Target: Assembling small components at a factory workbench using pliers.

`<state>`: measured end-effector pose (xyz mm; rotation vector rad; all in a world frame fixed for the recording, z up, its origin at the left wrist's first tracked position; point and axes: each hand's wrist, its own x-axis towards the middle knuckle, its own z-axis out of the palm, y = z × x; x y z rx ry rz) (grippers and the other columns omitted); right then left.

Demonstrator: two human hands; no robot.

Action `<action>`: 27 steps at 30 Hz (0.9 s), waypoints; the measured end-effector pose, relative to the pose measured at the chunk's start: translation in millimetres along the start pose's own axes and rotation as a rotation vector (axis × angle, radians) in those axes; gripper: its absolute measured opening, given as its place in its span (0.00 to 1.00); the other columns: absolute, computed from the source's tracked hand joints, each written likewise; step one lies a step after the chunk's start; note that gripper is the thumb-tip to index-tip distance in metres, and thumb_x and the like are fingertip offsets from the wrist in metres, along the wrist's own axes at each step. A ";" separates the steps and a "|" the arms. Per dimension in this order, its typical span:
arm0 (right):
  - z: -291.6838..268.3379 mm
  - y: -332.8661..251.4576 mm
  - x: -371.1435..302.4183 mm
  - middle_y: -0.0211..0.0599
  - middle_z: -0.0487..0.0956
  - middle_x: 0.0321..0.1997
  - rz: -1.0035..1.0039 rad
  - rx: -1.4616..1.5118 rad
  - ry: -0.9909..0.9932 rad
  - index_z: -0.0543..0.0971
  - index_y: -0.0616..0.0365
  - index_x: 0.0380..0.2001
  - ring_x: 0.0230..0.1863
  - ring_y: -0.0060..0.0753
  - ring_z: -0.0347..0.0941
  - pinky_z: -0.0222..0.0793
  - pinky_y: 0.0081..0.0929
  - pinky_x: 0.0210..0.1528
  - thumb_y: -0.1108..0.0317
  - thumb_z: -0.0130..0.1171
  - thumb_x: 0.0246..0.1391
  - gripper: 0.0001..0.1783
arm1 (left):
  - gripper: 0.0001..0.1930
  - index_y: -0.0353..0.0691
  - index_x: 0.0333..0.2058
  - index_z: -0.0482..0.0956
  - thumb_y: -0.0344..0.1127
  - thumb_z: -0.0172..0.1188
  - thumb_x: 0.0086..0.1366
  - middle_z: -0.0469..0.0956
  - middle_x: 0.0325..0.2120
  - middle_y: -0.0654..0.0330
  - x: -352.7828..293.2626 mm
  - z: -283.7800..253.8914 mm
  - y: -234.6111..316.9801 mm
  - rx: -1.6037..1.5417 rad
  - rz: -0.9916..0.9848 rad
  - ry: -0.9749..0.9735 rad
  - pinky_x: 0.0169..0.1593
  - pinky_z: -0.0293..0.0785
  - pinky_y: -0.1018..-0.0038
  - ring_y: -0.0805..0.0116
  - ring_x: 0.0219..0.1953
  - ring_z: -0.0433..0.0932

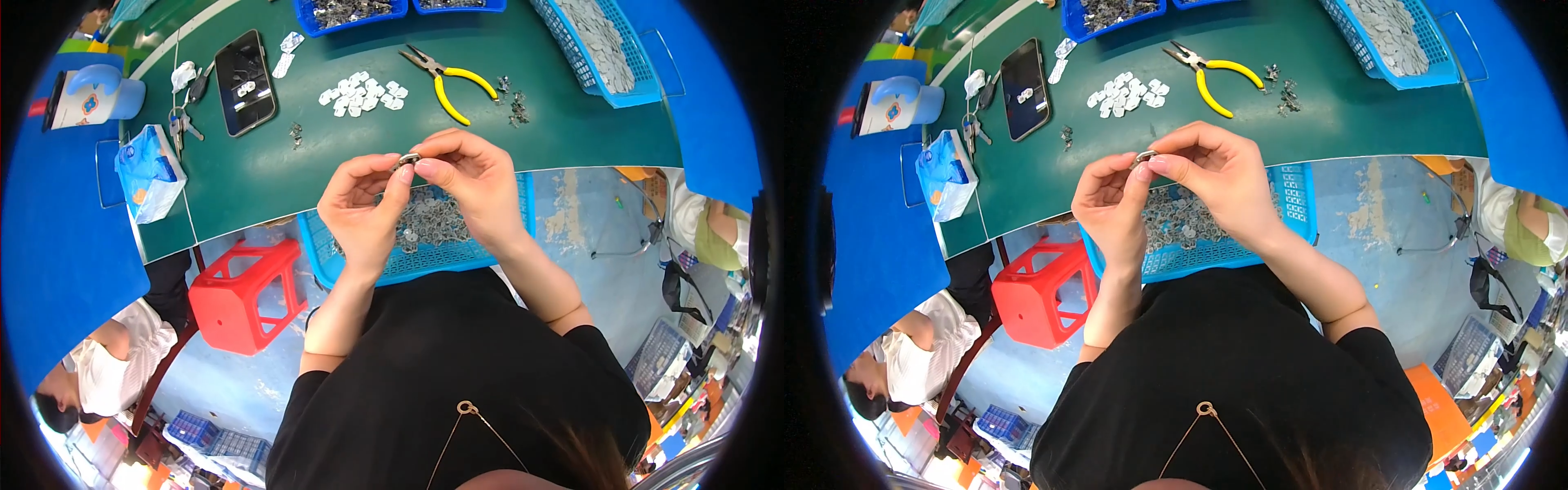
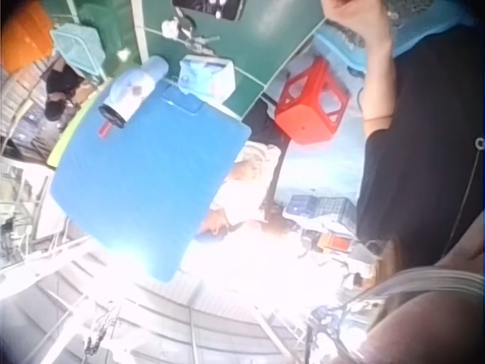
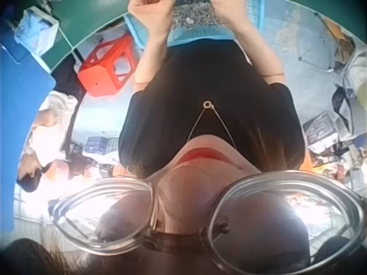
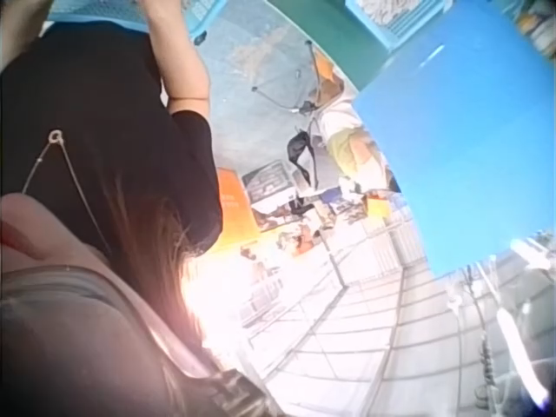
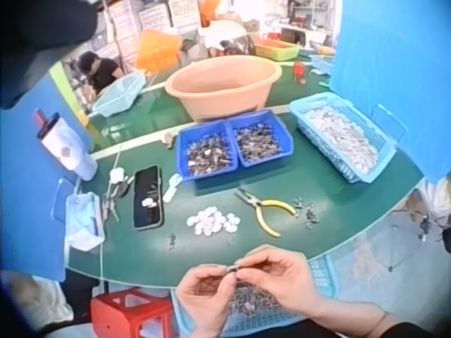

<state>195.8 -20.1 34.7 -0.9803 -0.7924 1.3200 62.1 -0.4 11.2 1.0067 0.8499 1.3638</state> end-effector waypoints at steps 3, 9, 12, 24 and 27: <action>2.2 -0.8 -0.1 0.36 0.76 0.38 0.041 0.043 -0.009 0.78 0.66 0.35 0.40 0.25 0.74 0.70 0.21 0.45 0.80 0.59 0.51 0.07 | 0.09 0.29 0.37 0.76 0.20 0.63 0.56 0.79 0.32 0.57 0.6 -1.3 4.3 -0.026 -0.029 -0.004 0.39 0.76 0.81 0.74 0.34 0.79; -0.4 -4.1 6.3 0.36 0.75 0.41 -0.101 -0.242 -0.063 0.78 0.65 0.38 0.44 0.27 0.72 0.69 0.26 0.45 0.75 0.61 0.51 0.10 | 0.08 0.30 0.36 0.76 0.19 0.61 0.56 0.80 0.31 0.56 2.1 -8.4 5.3 -0.116 -0.050 -0.004 0.39 0.76 0.81 0.72 0.33 0.80; -13.7 -11.7 29.6 0.38 0.75 0.44 -0.351 -0.931 0.059 0.78 0.64 0.41 0.50 0.33 0.70 0.65 0.33 0.48 0.66 0.64 0.48 0.18 | 0.08 0.30 0.35 0.76 0.18 0.61 0.56 0.80 0.31 0.55 0.7 -13.3 8.5 -0.109 -0.037 0.005 0.39 0.76 0.81 0.71 0.34 0.80; -39.8 -3.2 82.5 0.38 0.78 0.41 -0.461 -1.885 0.120 0.81 0.60 0.38 0.45 0.38 0.71 0.61 0.36 0.49 0.60 0.63 0.42 0.20 | 0.08 0.30 0.34 0.78 0.17 0.62 0.54 0.79 0.32 0.54 -5.5 -26.6 17.0 -0.031 0.113 0.006 0.37 0.75 0.81 0.72 0.34 0.79; -43.0 -11.6 86.3 0.41 0.77 0.42 -0.531 -1.760 0.113 0.81 0.61 0.37 0.44 0.42 0.71 0.66 0.34 0.45 0.62 0.62 0.41 0.19 | 0.08 0.30 0.34 0.78 0.17 0.62 0.54 0.79 0.32 0.54 -5.7 -31.2 19.5 -0.002 0.153 0.007 0.37 0.75 0.81 0.72 0.34 0.79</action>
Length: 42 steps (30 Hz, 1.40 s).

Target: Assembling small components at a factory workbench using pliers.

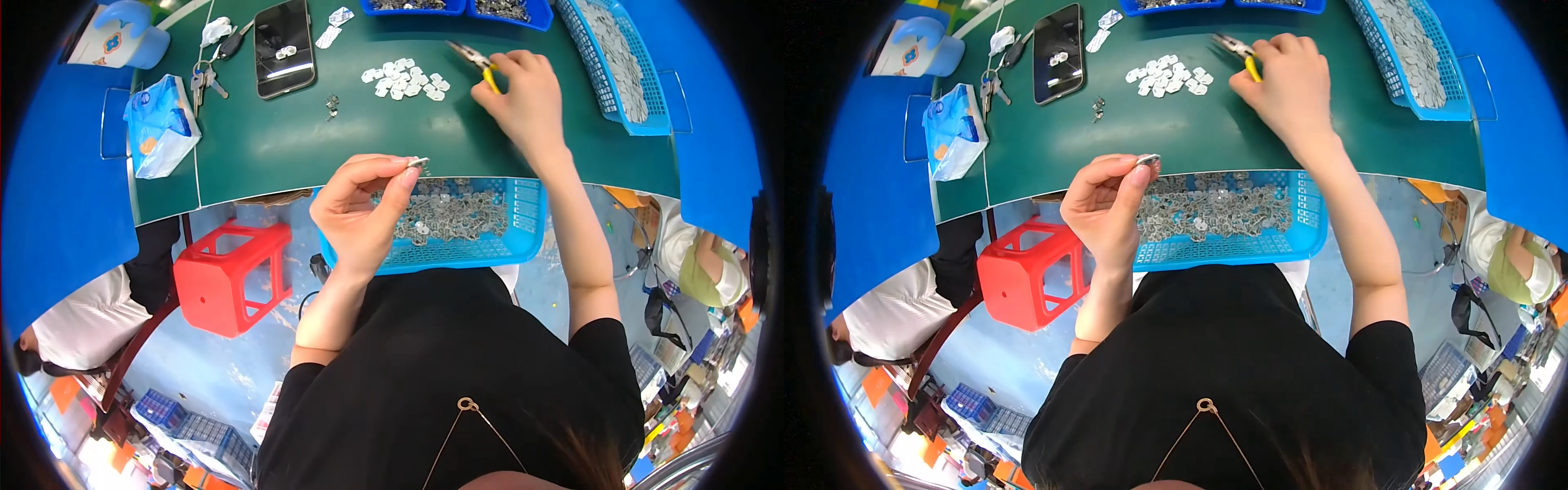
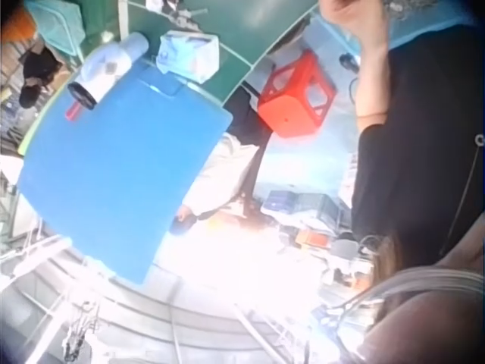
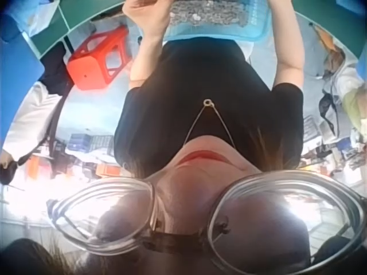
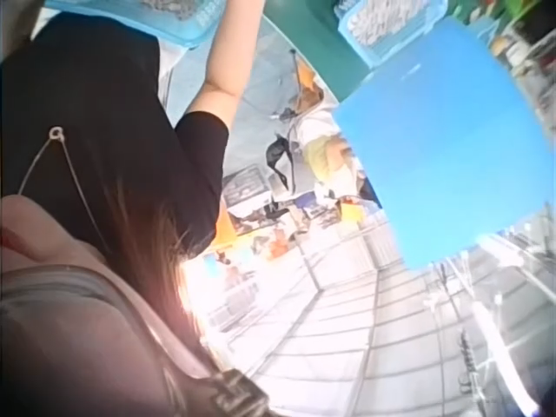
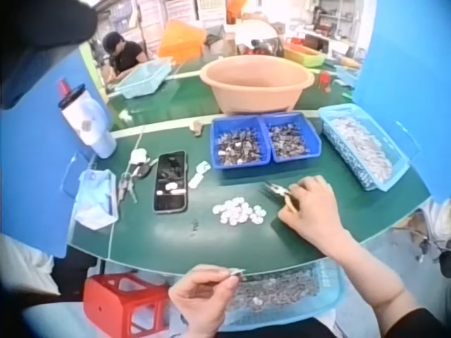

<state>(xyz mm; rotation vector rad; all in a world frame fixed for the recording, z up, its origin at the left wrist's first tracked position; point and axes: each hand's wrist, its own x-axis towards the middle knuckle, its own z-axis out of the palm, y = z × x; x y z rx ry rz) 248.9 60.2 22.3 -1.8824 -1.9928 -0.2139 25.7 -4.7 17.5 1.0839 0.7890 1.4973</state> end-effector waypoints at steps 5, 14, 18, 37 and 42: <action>-25.0 13.4 -1.9 0.34 0.76 0.39 0.234 0.679 -0.084 0.79 0.61 0.39 0.39 0.29 0.71 0.68 0.23 0.41 0.67 0.55 0.51 0.13 | 0.08 0.31 0.33 0.79 0.17 0.63 0.53 0.79 0.32 0.54 0.4 -3.9 3.2 0.022 0.041 0.016 0.36 0.75 0.81 0.72 0.34 0.79; -93.4 -27.2 -33.4 0.41 0.72 0.44 -0.087 0.803 -0.193 0.76 0.67 0.39 0.40 0.32 0.70 0.66 0.25 0.47 0.78 0.62 0.43 0.16 | 0.08 0.31 0.30 0.80 0.16 0.63 0.50 0.80 0.29 0.55 2.9 0.2 3.9 0.134 0.138 -0.021 0.38 0.74 0.78 0.68 0.34 0.79; -109.2 -35.8 -32.1 0.39 0.73 0.42 -0.333 0.448 -0.081 0.79 0.59 0.39 0.41 0.42 0.71 0.70 0.30 0.41 0.74 0.68 0.34 0.22 | 0.08 0.32 0.30 0.80 0.16 0.64 0.49 0.80 0.29 0.55 1.9 1.3 7.1 0.161 0.140 -0.029 0.39 0.74 0.77 0.67 0.34 0.80; -128.2 -44.4 -19.8 0.36 0.74 0.32 -0.806 0.004 0.074 0.79 0.63 0.27 0.34 0.35 0.71 0.64 0.27 0.28 0.71 0.64 0.31 0.13 | 0.11 0.33 0.29 0.80 0.14 0.64 0.46 0.81 0.28 0.54 5.8 -0.4 16.2 0.435 0.307 -0.195 0.35 0.76 0.77 0.66 0.31 0.81; -126.8 -41.2 -17.2 0.35 0.73 0.30 -0.896 0.001 0.093 0.78 0.64 0.25 0.33 0.32 0.71 0.62 0.25 0.26 0.71 0.64 0.29 0.13 | 0.11 0.33 0.29 0.80 0.14 0.64 0.46 0.81 0.28 0.55 6.8 1.2 18.8 0.446 0.308 -0.213 0.35 0.77 0.77 0.66 0.31 0.81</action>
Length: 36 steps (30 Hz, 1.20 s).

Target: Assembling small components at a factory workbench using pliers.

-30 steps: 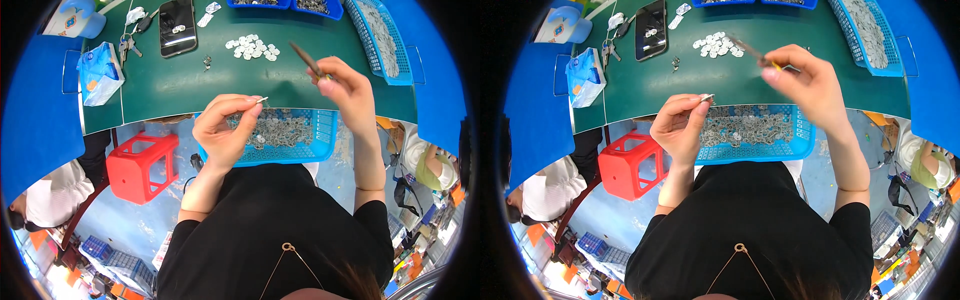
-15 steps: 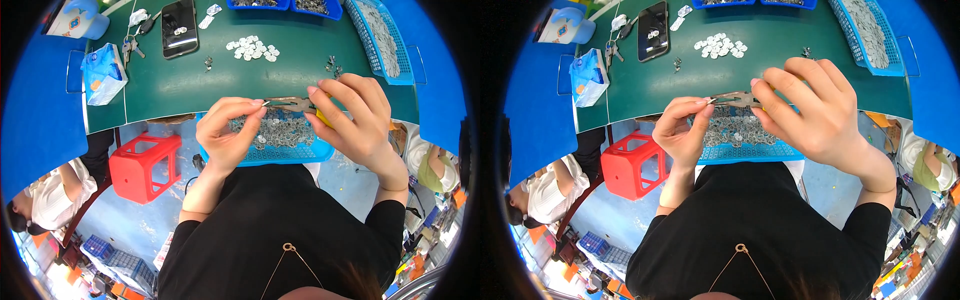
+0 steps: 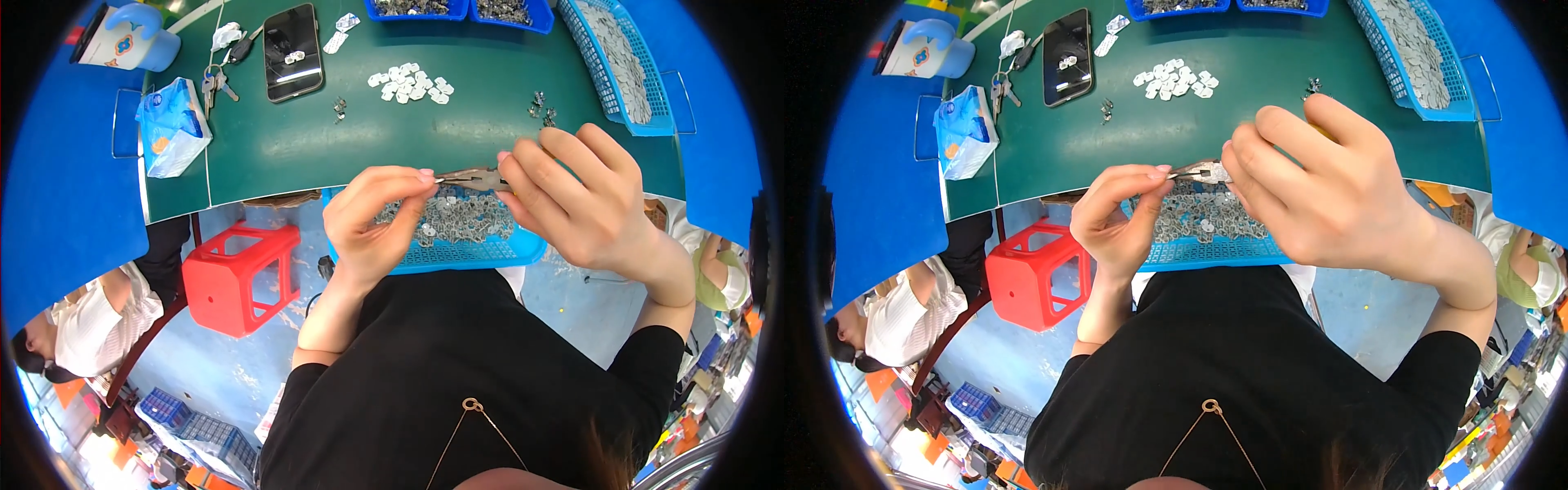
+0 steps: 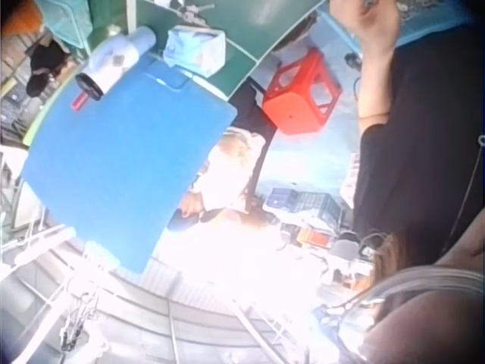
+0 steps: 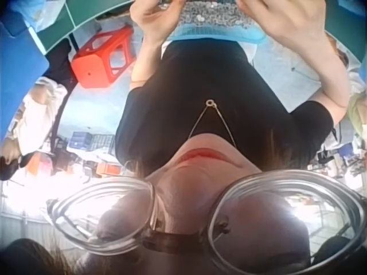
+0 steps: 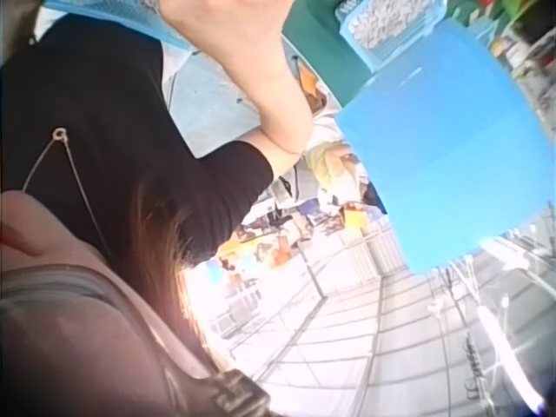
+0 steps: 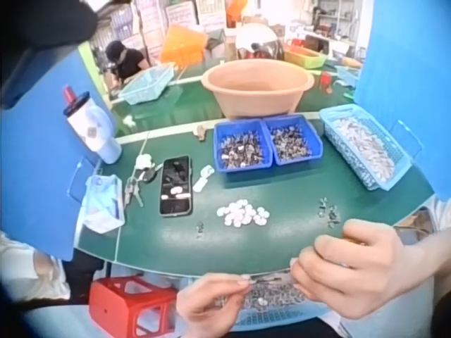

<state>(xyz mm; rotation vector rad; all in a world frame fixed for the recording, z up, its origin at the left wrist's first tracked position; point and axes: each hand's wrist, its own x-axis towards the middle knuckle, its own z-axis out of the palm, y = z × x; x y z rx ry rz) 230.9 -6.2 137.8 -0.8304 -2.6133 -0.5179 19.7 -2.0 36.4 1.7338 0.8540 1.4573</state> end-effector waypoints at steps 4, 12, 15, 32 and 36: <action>-3.6 5.6 -0.3 0.34 0.73 0.29 0.007 0.051 -0.058 0.78 0.63 0.25 0.32 0.31 0.71 0.63 0.25 0.26 0.71 0.64 0.29 0.13 | 0.10 0.32 0.30 0.79 0.14 0.63 0.49 0.81 0.29 0.54 -0.6 -1.6 -1.8 -0.021 0.005 -0.029 0.37 0.77 0.77 0.66 0.33 0.82; -7.8 8.1 -3.6 0.34 0.74 0.31 0.184 0.252 -0.104 0.77 0.60 0.29 0.33 0.34 0.71 0.67 0.28 0.29 0.69 0.69 0.29 0.18 | 0.10 0.29 0.33 0.79 0.14 0.63 0.51 0.80 0.33 0.50 -12.2 4.2 -2.3 -0.576 -0.287 0.127 0.41 0.78 0.75 0.64 0.37 0.81; -13.4 9.1 -2.3 0.37 0.76 0.34 0.185 0.219 -0.070 0.78 0.60 0.34 0.34 0.40 0.72 0.69 0.30 0.31 0.71 0.69 0.27 0.23 | 0.10 0.29 0.33 0.79 0.14 0.63 0.51 0.80 0.32 0.50 -12.5 2.6 -3.1 -0.500 -0.268 0.121 0.40 0.78 0.75 0.64 0.37 0.81; -14.4 2.8 1.1 0.39 0.75 0.35 0.086 0.129 -0.101 0.78 0.64 0.35 0.35 0.39 0.71 0.66 0.31 0.30 0.72 0.68 0.29 0.22 | 0.12 0.32 0.32 0.81 0.15 0.66 0.47 0.81 0.31 0.53 -10.3 4.1 2.5 -0.199 -0.167 0.081 0.37 0.76 0.78 0.67 0.34 0.81; -14.2 1.1 2.9 0.40 0.75 0.35 0.029 0.057 -0.074 0.78 0.67 0.34 0.35 0.40 0.71 0.65 0.31 0.29 0.72 0.66 0.31 0.20 | 0.11 0.30 0.32 0.81 0.12 0.63 0.49 0.80 0.32 0.51 -7.6 2.9 4.9 -0.090 -0.085 0.027 0.39 0.77 0.78 0.67 0.35 0.79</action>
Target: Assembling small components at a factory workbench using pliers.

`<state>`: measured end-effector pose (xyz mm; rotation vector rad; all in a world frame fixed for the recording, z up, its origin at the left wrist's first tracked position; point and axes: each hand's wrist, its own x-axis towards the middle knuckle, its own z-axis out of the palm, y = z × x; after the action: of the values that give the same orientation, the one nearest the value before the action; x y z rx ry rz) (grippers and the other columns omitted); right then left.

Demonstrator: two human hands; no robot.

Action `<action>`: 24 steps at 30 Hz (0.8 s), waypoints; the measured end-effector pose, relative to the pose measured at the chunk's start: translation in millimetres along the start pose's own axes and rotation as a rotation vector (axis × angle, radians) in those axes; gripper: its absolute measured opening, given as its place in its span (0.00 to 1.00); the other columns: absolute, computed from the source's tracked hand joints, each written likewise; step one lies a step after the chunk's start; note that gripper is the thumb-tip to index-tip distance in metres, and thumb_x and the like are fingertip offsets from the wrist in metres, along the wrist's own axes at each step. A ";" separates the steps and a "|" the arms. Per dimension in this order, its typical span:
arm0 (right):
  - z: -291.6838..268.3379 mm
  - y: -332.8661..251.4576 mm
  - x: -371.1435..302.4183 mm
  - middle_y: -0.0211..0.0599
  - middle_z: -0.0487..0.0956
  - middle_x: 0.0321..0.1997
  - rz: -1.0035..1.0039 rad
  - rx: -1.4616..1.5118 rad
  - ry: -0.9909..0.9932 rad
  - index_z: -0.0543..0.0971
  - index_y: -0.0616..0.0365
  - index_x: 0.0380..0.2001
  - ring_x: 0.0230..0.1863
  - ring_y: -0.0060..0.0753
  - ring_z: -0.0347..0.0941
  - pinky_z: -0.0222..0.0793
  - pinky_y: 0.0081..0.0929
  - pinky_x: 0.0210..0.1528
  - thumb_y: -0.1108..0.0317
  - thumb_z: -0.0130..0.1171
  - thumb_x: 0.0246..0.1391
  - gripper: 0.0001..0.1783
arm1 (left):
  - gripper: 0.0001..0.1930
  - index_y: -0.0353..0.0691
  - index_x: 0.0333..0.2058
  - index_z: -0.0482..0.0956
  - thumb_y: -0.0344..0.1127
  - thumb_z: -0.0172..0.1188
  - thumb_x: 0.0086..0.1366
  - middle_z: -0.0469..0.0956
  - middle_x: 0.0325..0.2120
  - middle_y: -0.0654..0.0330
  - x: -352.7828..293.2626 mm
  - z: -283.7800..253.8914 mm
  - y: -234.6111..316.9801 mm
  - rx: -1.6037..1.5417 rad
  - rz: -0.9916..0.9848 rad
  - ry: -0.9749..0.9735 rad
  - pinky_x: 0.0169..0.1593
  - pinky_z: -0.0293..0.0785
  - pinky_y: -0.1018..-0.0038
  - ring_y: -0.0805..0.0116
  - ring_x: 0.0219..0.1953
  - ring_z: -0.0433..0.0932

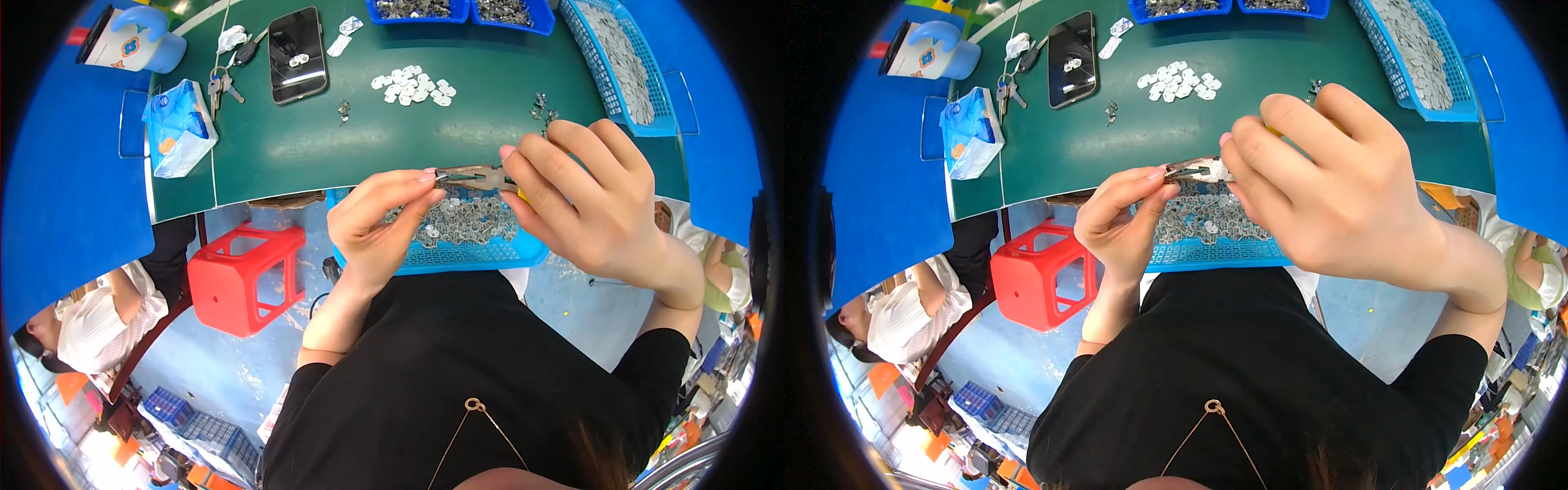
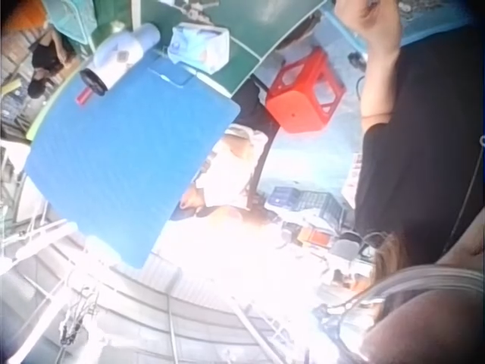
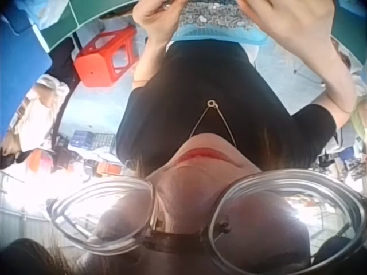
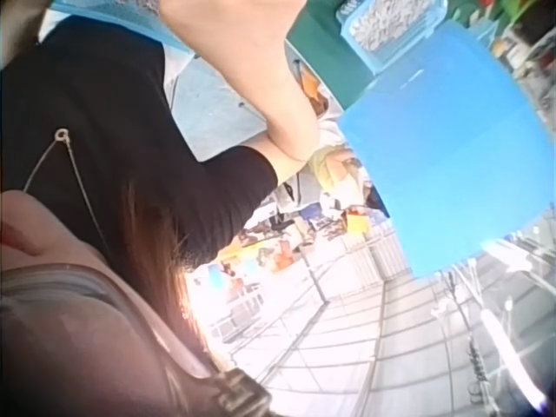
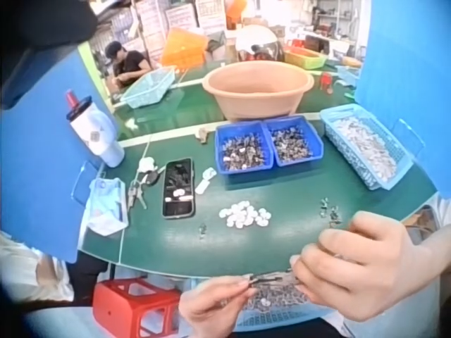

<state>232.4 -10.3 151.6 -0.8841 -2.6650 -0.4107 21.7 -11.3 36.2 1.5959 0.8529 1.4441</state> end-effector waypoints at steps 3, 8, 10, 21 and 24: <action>0.3 -1.9 1.0 0.42 0.75 0.34 -0.035 -0.064 0.025 0.79 0.69 0.33 0.35 0.41 0.71 0.64 0.31 0.27 0.72 0.66 0.31 0.19 | 0.12 0.30 0.32 0.81 0.12 0.63 0.48 0.80 0.32 0.51 2.1 0.3 3.3 0.042 0.019 -0.003 0.39 0.77 0.78 0.67 0.35 0.79; 1.2 -3.0 1.9 0.43 0.75 0.33 -0.058 -0.094 0.015 0.79 0.70 0.31 0.34 0.40 0.71 0.63 0.31 0.26 0.72 0.66 0.30 0.19 | 0.12 0.31 0.32 0.81 0.12 0.64 0.48 0.80 0.31 0.52 2.9 0.2 5.2 0.077 0.036 -0.008 0.39 0.76 0.78 0.68 0.34 0.80; 1.1 -3.4 2.4 0.43 0.74 0.32 -0.057 -0.092 0.007 0.79 0.70 0.30 0.34 0.40 0.71 0.62 0.30 0.25 0.72 0.65 0.30 0.18 | 0.12 0.31 0.32 0.82 0.13 0.64 0.48 0.81 0.31 0.53 1.6 0.7 5.4 0.073 0.017 0.011 0.39 0.76 0.79 0.69 0.34 0.80; -1.1 -4.5 1.0 0.42 0.74 0.31 -0.044 -0.045 -0.034 0.78 0.69 0.27 0.32 0.39 0.71 0.61 0.30 0.25 0.71 0.65 0.29 0.17 | 0.11 0.30 0.32 0.82 0.14 0.65 0.49 0.81 0.30 0.53 -5.0 4.0 5.8 0.060 -0.025 0.044 0.39 0.76 0.80 0.69 0.35 0.80; -0.2 -4.9 -1.7 0.42 0.74 0.31 -0.037 -0.019 -0.032 0.78 0.69 0.27 0.32 0.38 0.71 0.61 0.30 0.25 0.71 0.64 0.30 0.16 | 0.11 0.31 0.32 0.82 0.14 0.65 0.49 0.81 0.30 0.52 -5.3 4.5 7.2 0.049 -0.038 0.048 0.39 0.77 0.80 0.68 0.35 0.81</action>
<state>230.7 -15.0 150.3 -0.8545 -2.7152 -0.4347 25.3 -19.7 40.1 1.5778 0.9477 1.4503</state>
